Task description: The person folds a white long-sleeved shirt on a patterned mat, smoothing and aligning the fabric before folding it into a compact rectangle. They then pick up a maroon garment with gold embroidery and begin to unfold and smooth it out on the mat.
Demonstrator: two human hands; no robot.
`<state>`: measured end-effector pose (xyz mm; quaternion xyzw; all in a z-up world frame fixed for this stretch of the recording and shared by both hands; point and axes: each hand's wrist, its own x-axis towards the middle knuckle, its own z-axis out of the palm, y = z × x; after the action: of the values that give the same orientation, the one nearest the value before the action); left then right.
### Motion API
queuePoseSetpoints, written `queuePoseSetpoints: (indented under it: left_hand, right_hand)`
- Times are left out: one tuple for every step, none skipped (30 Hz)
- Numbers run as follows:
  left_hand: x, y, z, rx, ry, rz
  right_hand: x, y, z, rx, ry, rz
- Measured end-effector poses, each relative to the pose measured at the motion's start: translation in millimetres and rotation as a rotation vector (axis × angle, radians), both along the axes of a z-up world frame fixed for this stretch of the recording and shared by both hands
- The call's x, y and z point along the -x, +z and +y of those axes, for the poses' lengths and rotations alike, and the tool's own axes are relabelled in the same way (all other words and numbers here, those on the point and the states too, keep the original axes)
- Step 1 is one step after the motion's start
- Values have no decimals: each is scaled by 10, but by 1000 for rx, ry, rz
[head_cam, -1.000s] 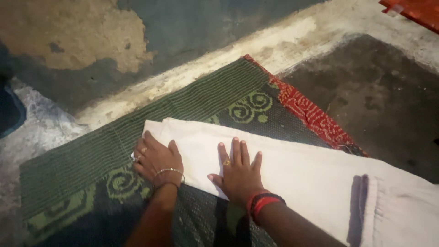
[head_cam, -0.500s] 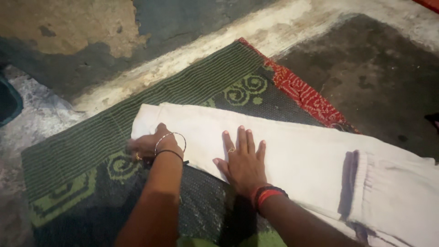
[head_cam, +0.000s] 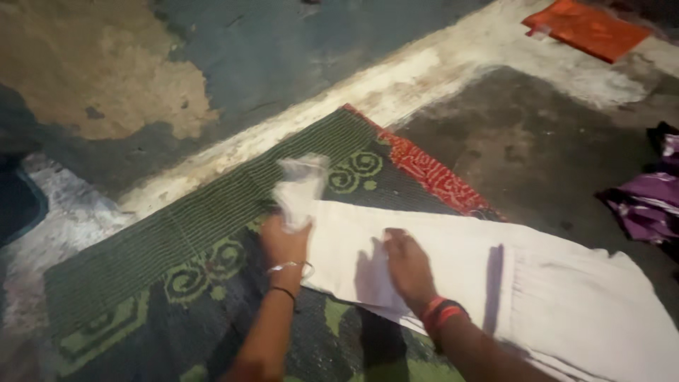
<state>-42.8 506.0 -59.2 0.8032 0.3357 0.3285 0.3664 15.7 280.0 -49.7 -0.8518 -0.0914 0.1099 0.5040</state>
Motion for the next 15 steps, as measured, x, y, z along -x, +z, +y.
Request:
queuePoseSetpoints:
  left_hand:
    - [-24,65,-194,-51,-192,-129]
    - [-20,120,-402,24,-419,-107]
    - [35,172,-577,98,-646,-82]
    - [77,236,-687,139,-688,41]
    - [112,297,-781,179,-727,166]
    - [144,357,-840,218,-762,294]
    - [163,416,-866,234,-669,234]
    - [190,469,-860,249,-576,174]
    - [202,514,-846,263,-483,115]
    - [233,541,-832,143,-444,128]
    - [259,561,-806,23,-405,141]
    - [271,581,-765,-100,-365,154]
    - [277,594,-739,-179,-327,187]
    - [275,602,-723,-255,-287,218]
    - [261,607,-710,-331,-247,249]
  right_hand:
    - [-43,6,-121,-55,-70,1]
    - [-111,27,-268,-107,-140,0]
    - [-158,36,-391,-159,-210,-1]
    - [-190,39,-518,-265,-278,164]
    - [-215,39,-661,-372,-345,329]
    - [-229,25,-762,-478,-410,497]
    - [-230,-4,-841,-454,-378,495]
    - [-216,-48,-901,-432,-345,494]
    - [-217,-94,-930,-410,-313,491]
    - [-201,-139,-954,-368,-300,448]
    - [-190,-174,-958,-325,-287,405]
    - [-186,-204,-914,-287,-271,362]
    - [-190,-218,-849,-118,-273,278]
    - [-213,-216,-763,52,-271,190]
    - [-236,-204,-665,221,-266,101]
